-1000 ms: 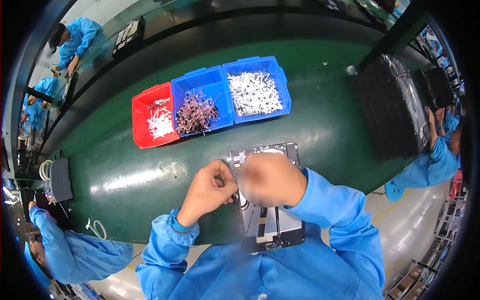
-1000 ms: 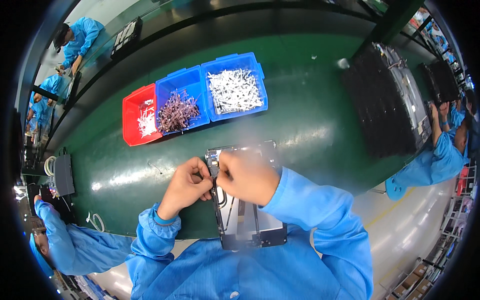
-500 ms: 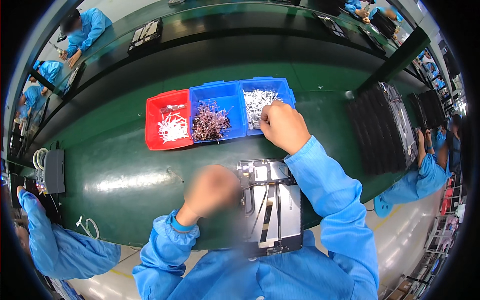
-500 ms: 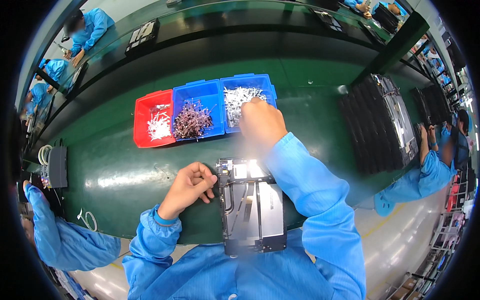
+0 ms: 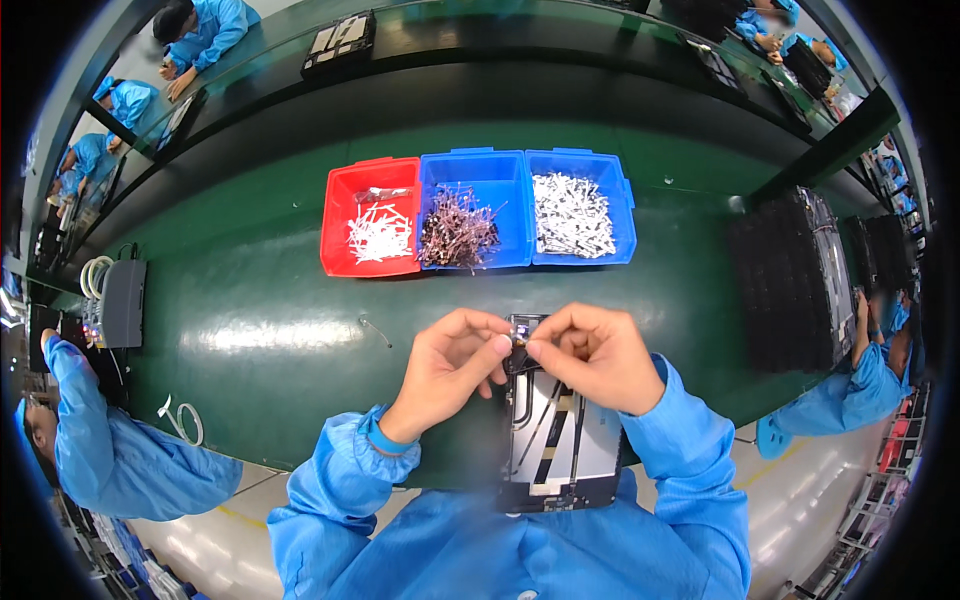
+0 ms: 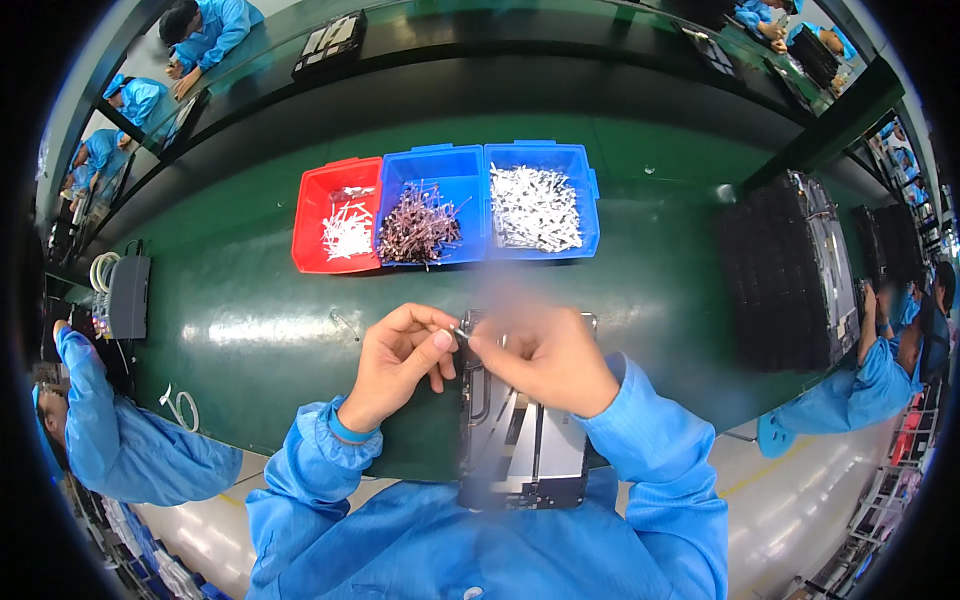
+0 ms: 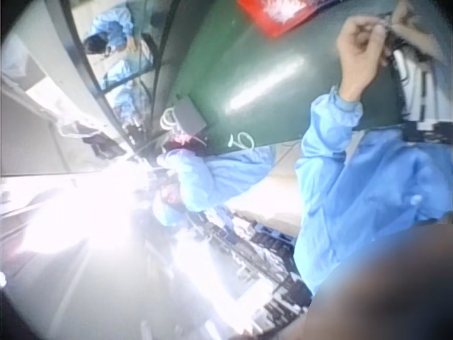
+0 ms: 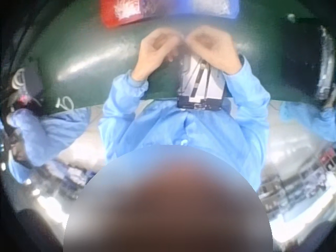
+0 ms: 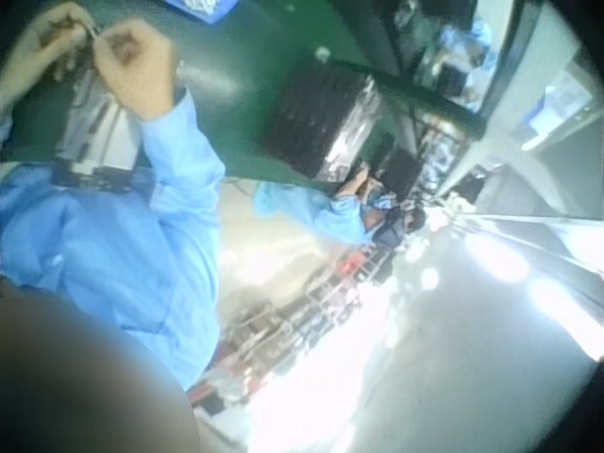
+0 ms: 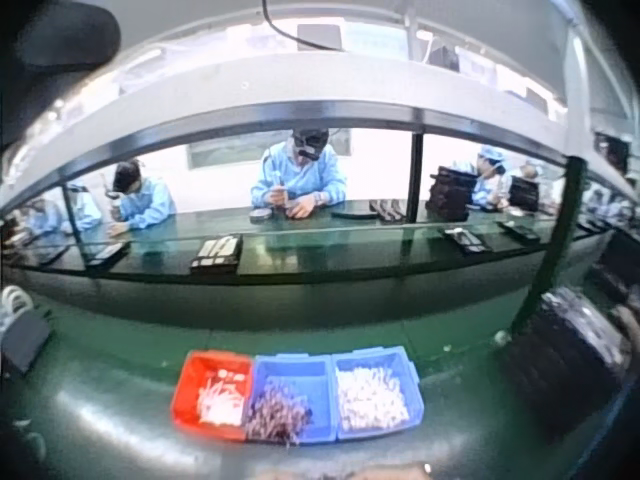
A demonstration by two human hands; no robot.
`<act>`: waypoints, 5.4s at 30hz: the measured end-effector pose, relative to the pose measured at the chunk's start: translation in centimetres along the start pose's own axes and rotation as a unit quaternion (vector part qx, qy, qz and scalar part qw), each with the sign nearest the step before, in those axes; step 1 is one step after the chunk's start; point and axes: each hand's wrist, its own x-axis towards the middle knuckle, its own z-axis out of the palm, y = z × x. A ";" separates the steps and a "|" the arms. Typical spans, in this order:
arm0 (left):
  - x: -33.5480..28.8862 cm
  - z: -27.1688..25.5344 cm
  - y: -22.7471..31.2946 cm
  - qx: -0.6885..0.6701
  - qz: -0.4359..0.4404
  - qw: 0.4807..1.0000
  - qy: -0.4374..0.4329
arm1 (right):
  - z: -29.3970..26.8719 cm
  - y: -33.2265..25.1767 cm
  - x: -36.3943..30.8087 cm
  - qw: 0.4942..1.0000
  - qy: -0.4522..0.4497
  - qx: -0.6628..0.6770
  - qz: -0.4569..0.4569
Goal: Assemble internal electronic components and wires into a tablet or mobile device chassis on a production line.
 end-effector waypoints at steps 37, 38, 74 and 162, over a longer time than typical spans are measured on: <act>-8.2 0.2 0.0 0.231 -0.151 0.959 -0.062 | -2.4 5.1 -8.3 0.980 0.139 0.116 -0.078; -8.8 1.2 0.4 0.188 -0.198 0.959 -0.074 | -2.2 5.2 -8.8 0.981 0.140 0.105 -0.081; -7.0 4.9 0.3 0.414 0.430 0.785 0.166 | 3.1 -8.2 -5.6 0.928 -0.115 0.291 -0.203; -6.8 4.9 -1.2 0.563 0.407 0.699 0.171 | 3.0 -7.1 -6.0 0.923 -0.078 0.359 -0.113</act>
